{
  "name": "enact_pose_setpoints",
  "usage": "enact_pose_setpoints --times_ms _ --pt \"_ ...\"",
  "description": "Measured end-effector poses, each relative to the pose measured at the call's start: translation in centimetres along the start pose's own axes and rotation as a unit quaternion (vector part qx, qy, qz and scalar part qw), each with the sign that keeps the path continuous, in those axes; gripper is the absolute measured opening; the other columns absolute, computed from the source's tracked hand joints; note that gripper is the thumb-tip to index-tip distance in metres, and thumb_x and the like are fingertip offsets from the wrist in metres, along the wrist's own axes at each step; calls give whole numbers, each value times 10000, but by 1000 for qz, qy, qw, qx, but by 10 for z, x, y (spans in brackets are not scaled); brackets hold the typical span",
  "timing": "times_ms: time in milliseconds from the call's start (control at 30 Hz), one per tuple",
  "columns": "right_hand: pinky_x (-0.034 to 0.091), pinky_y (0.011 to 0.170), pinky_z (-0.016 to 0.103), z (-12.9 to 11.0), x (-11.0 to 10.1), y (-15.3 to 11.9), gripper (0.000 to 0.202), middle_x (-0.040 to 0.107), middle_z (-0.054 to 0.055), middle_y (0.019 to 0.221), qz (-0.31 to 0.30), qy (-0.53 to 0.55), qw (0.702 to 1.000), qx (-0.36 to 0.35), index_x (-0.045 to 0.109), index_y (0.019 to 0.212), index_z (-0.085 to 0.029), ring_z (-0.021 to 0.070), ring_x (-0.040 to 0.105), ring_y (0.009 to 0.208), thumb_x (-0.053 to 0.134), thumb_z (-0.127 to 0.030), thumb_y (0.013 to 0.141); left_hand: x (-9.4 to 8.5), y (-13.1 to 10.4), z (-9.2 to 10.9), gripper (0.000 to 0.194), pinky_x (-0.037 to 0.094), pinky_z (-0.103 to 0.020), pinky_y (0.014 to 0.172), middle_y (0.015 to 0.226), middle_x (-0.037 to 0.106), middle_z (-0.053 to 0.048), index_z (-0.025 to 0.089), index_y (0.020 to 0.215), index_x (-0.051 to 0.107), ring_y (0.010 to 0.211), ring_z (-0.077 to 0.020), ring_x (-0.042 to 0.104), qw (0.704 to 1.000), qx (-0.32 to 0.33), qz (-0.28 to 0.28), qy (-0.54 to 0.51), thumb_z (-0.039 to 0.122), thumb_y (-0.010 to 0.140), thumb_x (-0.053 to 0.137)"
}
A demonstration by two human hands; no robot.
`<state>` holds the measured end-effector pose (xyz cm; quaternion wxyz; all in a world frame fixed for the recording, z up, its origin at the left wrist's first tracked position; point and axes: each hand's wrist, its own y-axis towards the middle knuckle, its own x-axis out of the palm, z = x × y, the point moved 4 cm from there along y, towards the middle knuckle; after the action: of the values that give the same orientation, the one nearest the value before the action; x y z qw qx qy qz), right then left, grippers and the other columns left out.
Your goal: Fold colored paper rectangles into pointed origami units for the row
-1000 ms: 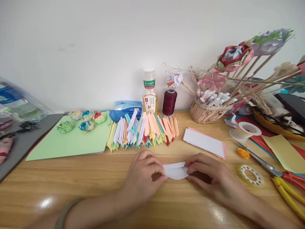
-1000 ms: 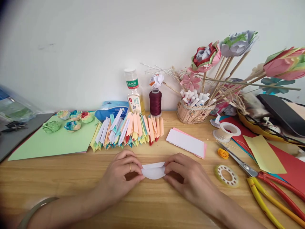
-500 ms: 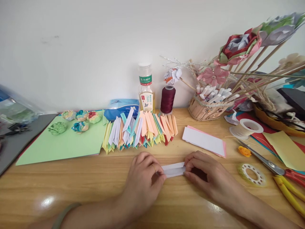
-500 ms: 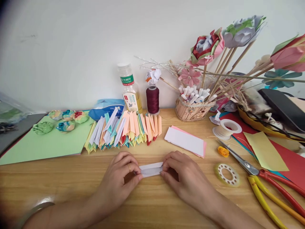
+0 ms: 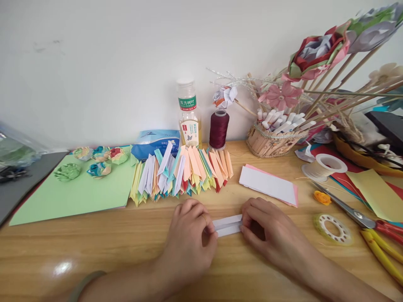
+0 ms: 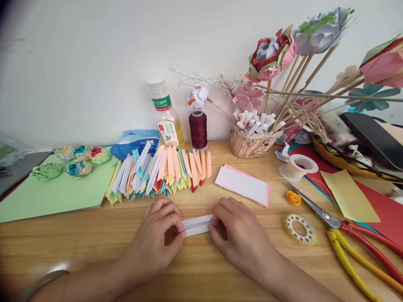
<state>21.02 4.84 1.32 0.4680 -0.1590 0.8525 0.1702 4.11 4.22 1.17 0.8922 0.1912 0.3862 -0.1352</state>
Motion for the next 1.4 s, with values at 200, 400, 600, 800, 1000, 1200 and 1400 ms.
enact_pose_setpoints --times_ms 200,400,600,800,1000,1200,1400 --pt "421 635 314 4 -2 -4 92 545 41 825 -22 23 999 -26 455 799 -207 184 514 733 456 -122 835 2 -4 -5 117 415 -394 726 769 547 -15 187 720 467 829 -221 473 999 -37 -15 22 90 717 534" --pt "450 703 317 3 -5 -5 167 559 69 966 -25 16 997 -72 550 951 -213 182 543 841 432 -123 874 0 -4 -2 249 437 -384 789 1049 625 -19 222 1041 566 938 -213 517 997 60 -13 38 113 825 509" --pt "451 786 368 -12 -8 -12 317 641 58 1076 32 -120 964 -234 581 1148 -218 220 536 1011 333 -176 955 -2 -12 5 271 497 -351 796 1063 687 -18 142 1079 620 989 -216 554 948 264 58 170 132 934 391" --pt "499 777 339 -13 -5 -15 402 664 85 1069 7 -150 952 -267 589 1143 -121 197 578 953 224 -166 982 -1 -22 8 345 525 -295 793 1077 681 -63 120 1075 633 996 -201 616 907 321 50 270 114 949 312" --pt "504 805 345 -7 -4 -15 285 659 86 1063 10 -104 962 -253 567 1164 -118 212 572 963 414 -148 926 5 -29 11 369 525 -325 771 1088 665 -143 107 1122 614 1025 -257 625 883 351 34 311 114 935 296" --pt "487 669 301 -2 2 -6 105 609 58 863 43 17 992 -115 607 939 -180 179 558 805 519 -207 889 5 -28 12 356 516 -329 786 1062 679 -132 100 1093 630 991 -250 643 886 348 53 301 95 927 315" --pt "433 628 298 -6 6 -2 103 562 51 813 29 15 995 -95 566 808 -182 176 517 745 524 -235 887 6 -28 12 399 495 -332 808 1052 683 -124 102 1074 643 994 -248 641 889 344 54 297 91 936 269"
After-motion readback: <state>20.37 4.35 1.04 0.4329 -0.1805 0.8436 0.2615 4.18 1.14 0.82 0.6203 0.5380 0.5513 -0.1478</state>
